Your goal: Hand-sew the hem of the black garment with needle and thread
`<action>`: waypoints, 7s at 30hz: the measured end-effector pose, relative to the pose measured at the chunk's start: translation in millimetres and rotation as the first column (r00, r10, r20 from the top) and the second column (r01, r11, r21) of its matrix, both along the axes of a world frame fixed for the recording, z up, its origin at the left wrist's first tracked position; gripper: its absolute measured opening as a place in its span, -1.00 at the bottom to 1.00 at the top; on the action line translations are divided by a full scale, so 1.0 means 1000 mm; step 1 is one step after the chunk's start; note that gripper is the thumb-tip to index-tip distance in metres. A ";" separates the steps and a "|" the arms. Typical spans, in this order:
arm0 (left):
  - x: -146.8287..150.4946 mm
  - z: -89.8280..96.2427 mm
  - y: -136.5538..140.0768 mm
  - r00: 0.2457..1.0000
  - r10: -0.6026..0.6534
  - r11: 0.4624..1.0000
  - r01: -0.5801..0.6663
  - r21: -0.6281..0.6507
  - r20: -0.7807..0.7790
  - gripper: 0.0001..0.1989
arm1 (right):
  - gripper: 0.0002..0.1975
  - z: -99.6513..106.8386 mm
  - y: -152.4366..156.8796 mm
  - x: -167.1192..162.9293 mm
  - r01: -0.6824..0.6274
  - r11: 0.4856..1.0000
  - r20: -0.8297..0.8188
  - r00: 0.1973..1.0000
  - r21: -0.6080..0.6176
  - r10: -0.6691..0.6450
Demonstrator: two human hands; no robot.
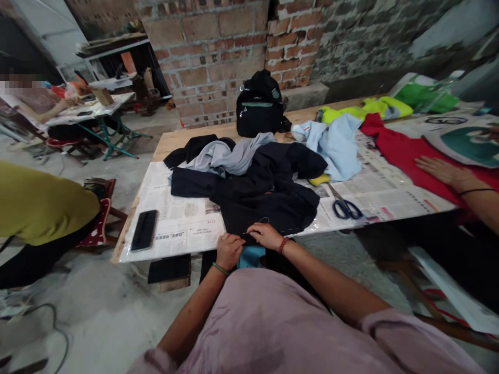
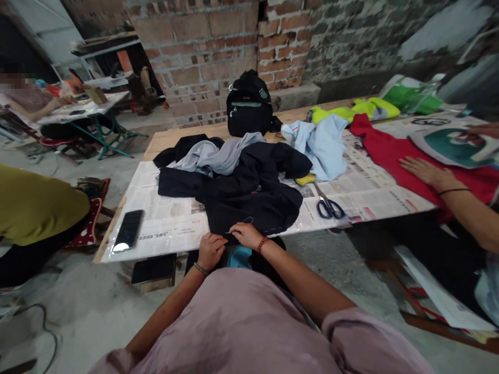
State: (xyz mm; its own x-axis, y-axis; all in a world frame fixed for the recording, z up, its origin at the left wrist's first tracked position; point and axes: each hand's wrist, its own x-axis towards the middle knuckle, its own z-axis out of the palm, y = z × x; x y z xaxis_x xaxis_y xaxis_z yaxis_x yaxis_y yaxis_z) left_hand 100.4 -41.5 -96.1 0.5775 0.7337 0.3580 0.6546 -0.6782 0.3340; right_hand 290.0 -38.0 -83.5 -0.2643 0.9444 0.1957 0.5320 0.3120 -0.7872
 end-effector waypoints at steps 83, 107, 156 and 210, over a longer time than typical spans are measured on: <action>0.005 0.005 0.004 0.955 0.112 0.988 -0.077 -0.135 0.275 -0.81 | -0.92 0.032 0.026 -0.021 -0.098 0.731 -0.365 0.905 -0.676 -0.217; 0.006 0.004 0.005 0.972 0.115 0.986 -0.087 -0.142 0.204 -0.82 | -0.95 0.030 0.024 -0.024 0.058 0.791 -0.001 0.997 -0.609 -0.074; 0.015 0.016 0.026 0.887 0.459 0.804 -0.393 -0.446 0.047 -0.67 | -0.83 -0.003 -0.011 -0.053 0.241 0.970 0.288 0.929 0.007 -0.233; 0.011 0.005 0.004 0.949 0.312 0.943 -0.314 -0.110 -0.038 -0.80 | -0.79 0.060 0.022 -0.040 -0.154 0.847 -0.853 -0.037 -0.510 -0.520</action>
State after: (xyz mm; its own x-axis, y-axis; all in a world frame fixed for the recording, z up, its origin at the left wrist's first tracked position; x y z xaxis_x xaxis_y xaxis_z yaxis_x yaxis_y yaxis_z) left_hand 111.9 -37.1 -90.8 0.3181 0.9136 0.2533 0.8350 -0.3965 0.3815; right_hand 250.3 -15.8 -23.8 0.0579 0.9590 -0.2775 -0.8447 -0.1011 -0.5256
